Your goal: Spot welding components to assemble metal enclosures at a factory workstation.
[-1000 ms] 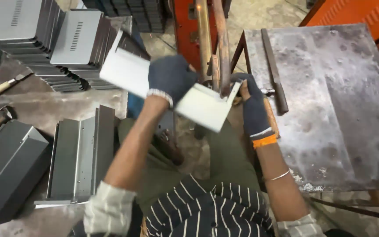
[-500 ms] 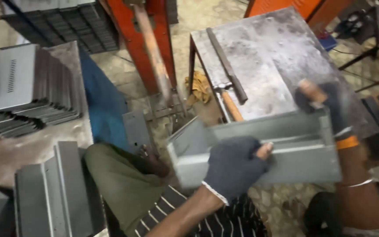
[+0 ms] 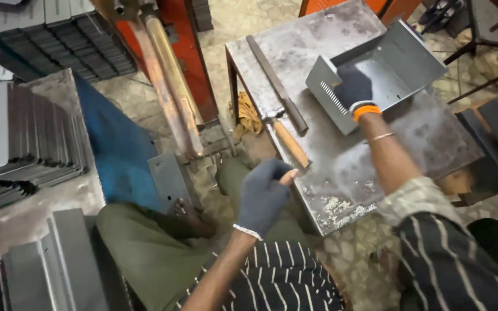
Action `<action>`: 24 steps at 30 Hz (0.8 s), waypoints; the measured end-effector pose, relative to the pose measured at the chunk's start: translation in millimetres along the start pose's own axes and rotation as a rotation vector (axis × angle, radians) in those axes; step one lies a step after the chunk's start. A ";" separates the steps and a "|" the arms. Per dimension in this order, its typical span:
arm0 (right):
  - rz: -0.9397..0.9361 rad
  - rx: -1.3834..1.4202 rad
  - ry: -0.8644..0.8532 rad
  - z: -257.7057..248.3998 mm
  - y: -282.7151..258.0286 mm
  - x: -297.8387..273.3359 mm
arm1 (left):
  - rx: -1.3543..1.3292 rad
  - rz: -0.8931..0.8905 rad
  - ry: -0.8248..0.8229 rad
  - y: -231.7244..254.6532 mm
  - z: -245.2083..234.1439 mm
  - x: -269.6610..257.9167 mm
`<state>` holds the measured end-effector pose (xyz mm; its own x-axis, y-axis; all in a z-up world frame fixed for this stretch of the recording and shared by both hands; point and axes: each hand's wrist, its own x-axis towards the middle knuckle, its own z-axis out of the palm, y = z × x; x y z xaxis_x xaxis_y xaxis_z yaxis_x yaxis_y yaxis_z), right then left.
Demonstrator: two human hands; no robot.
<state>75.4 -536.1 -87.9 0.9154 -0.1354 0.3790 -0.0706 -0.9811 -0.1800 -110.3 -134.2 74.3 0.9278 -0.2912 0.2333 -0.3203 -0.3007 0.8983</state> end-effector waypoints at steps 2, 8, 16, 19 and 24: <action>0.047 0.004 -0.010 8.3 -3.0 -1.7 | -0.058 -0.098 -0.013 -5.0 -0.2 1.8; 0.110 -0.021 0.012 3.7 -12.1 1.5 | -0.090 -0.277 -0.050 -25.6 -2.0 2.4; 0.180 0.251 -0.160 27.2 -168.0 -81.4 | -0.158 -0.237 0.117 -118.0 -62.2 -6.3; -0.214 0.556 -0.290 31.0 -267.7 -127.4 | 0.343 -0.148 0.340 -154.7 -123.2 -28.5; -0.400 0.870 -0.607 -7.6 -425.4 -140.3 | 0.923 -0.228 0.731 -183.9 -232.1 -98.7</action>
<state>-26.0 -100.8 -57.6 0.8680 0.4881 0.0910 0.3529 -0.4776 -0.8046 -98.5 160.6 -27.5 0.7741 0.3482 0.5286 0.1261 -0.9032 0.4103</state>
